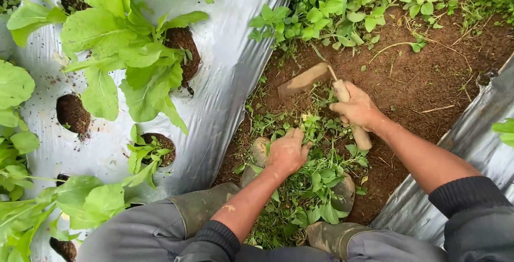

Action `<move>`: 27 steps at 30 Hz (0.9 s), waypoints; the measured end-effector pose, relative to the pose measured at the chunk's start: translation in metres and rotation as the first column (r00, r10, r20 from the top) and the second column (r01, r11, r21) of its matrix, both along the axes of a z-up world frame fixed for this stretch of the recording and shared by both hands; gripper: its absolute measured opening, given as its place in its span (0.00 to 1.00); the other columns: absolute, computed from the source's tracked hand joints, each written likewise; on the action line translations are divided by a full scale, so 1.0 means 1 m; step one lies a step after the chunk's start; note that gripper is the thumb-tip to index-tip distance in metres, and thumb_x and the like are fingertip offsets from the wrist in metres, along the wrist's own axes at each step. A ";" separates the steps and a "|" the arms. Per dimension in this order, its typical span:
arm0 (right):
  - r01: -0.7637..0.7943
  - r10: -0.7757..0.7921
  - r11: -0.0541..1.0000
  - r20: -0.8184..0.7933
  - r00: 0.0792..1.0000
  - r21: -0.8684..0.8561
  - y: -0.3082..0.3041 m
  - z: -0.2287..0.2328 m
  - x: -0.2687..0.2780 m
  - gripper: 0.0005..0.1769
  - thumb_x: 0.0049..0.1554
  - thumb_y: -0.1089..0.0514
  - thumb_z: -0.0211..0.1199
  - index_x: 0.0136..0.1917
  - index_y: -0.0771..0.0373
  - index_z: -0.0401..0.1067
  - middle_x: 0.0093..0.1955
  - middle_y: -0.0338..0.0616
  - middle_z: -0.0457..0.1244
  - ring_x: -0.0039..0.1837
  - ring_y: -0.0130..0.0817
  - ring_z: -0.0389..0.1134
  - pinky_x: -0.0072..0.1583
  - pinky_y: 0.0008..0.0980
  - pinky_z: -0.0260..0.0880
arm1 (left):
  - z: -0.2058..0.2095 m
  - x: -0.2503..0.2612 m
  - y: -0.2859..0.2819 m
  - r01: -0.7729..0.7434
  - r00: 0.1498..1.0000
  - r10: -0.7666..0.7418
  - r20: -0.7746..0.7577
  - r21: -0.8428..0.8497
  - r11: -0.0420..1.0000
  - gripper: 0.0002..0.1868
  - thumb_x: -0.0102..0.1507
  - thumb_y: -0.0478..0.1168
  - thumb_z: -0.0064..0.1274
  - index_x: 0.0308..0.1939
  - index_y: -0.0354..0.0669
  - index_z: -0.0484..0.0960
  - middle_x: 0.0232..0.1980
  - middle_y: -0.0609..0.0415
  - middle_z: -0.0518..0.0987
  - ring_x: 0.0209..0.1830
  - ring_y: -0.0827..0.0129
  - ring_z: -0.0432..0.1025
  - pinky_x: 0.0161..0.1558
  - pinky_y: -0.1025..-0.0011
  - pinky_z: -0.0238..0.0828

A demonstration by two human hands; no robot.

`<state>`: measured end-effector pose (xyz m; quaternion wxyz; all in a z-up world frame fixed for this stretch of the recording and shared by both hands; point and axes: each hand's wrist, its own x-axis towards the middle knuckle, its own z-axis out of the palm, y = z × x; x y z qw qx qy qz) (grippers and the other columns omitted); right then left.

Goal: The person uses a small hand hoe to remove weeds from the soil between rows of crops covered in plastic mulch. They then pull weeds from around the base of the plants and place the removed vegetation into the holes in the plastic sheeting.

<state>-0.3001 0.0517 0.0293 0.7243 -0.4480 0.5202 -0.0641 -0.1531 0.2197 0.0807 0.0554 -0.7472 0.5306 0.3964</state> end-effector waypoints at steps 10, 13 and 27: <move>-0.001 0.001 1.000 0.008 1.000 -0.002 0.008 -0.013 0.002 0.17 0.51 0.70 0.64 0.52 0.61 0.64 0.26 0.46 0.57 0.22 0.32 0.60 0.23 0.35 0.64 | 0.013 0.018 -0.044 -0.586 0.807 0.589 0.032 0.160 0.794 0.49 0.61 0.40 0.61 0.78 0.32 0.48 0.77 0.26 0.42 0.59 0.33 0.72 0.49 0.42 0.80; -0.016 0.016 1.000 -0.031 0.999 -0.001 -0.004 -0.012 -0.006 0.17 0.51 0.71 0.62 0.53 0.63 0.64 0.27 0.45 0.56 0.22 0.30 0.57 0.24 0.34 0.63 | -0.059 -0.015 -0.005 -0.432 0.894 0.447 -0.003 0.250 0.866 0.37 0.62 0.35 0.58 0.70 0.22 0.58 0.66 0.23 0.61 0.51 0.33 0.76 0.46 0.41 0.80; 0.219 -0.214 0.976 0.151 0.965 -0.013 0.000 0.001 0.011 0.16 0.56 0.70 0.61 0.55 0.63 0.60 0.28 0.40 0.55 0.23 0.27 0.59 0.25 0.31 0.65 | 0.046 -0.012 -0.015 -0.088 0.985 0.060 0.163 0.169 0.982 0.21 0.63 0.33 0.57 0.61 0.46 0.79 0.74 0.45 0.64 0.76 0.53 0.54 0.72 0.47 0.52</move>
